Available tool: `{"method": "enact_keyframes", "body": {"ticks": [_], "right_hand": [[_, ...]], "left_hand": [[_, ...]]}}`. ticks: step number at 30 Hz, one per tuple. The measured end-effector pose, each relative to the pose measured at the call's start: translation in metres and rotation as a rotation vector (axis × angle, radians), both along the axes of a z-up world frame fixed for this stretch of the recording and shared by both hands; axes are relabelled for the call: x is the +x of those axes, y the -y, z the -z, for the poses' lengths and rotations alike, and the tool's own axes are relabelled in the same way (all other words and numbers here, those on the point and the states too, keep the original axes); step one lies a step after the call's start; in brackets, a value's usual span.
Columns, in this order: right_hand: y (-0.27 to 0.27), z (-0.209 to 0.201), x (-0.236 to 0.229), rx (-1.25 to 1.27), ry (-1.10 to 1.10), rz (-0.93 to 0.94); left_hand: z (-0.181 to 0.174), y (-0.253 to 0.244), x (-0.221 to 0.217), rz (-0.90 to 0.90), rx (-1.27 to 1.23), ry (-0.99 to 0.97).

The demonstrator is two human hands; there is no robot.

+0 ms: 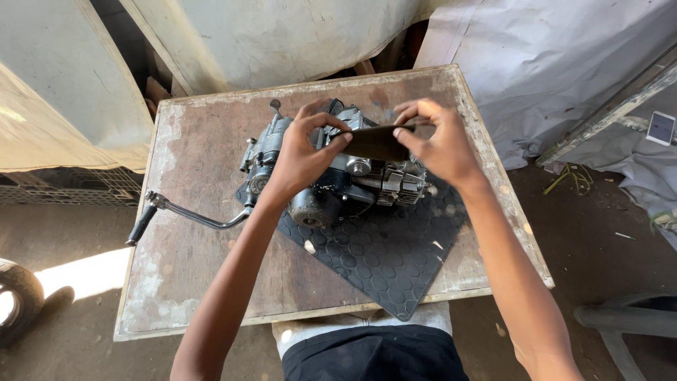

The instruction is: The person cleans a motorcycle engine block placed on a workbench. They use a dark cloth to wipe the exterior surfaces of the engine, rotating the assembly to access different sides and components.

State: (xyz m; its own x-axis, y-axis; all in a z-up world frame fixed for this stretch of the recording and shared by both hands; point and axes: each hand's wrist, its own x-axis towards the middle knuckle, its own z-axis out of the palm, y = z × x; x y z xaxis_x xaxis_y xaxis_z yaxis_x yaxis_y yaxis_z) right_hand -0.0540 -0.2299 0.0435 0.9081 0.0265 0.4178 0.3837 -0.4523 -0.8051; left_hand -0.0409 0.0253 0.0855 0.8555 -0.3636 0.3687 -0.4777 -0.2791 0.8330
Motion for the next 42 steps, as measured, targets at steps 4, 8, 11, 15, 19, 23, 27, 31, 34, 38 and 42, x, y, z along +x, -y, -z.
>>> {"method": "enact_keyframes", "body": {"ticks": [4,8,11,15,19,23,27,31,34,38,42], "right_hand": [[0.000,-0.018,-0.011,0.166,-0.130,-0.091],[0.007,0.008,0.033,0.143,-0.145,-0.016],[0.011,0.050,0.064,-0.211,-0.109,0.167],[-0.048,0.032,0.029,-0.490,-0.038,0.227],[-0.086,0.040,0.031,-0.546,-0.391,0.119],[-0.096,0.038,0.056,-0.157,-0.380,0.168],[-0.075,0.090,0.106,0.058,-0.463,0.159],[-0.087,0.087,0.079,0.028,-0.322,0.175],[-0.108,0.054,0.021,-0.281,-0.213,0.213],[-0.109,0.051,0.010,-0.325,-0.213,0.124],[-0.099,0.071,0.057,-0.335,-0.206,0.168]], "left_hand": [[0.026,0.000,0.019,0.129,-0.222,-0.094],[0.059,0.006,0.052,0.077,-0.190,-0.137],[0.079,0.000,0.069,-0.102,0.044,0.030],[0.117,-0.024,0.121,-0.402,0.513,0.217],[0.137,-0.052,0.130,-0.422,0.594,0.190],[0.156,-0.059,0.143,-0.517,0.577,0.057],[0.139,-0.058,0.135,-0.516,0.567,-0.009],[0.134,-0.054,0.124,-0.494,0.528,-0.010],[0.133,-0.052,0.119,-0.510,0.583,-0.030],[0.145,-0.048,0.124,-0.539,0.635,0.020],[0.143,-0.049,0.123,-0.542,0.645,0.006]]}}
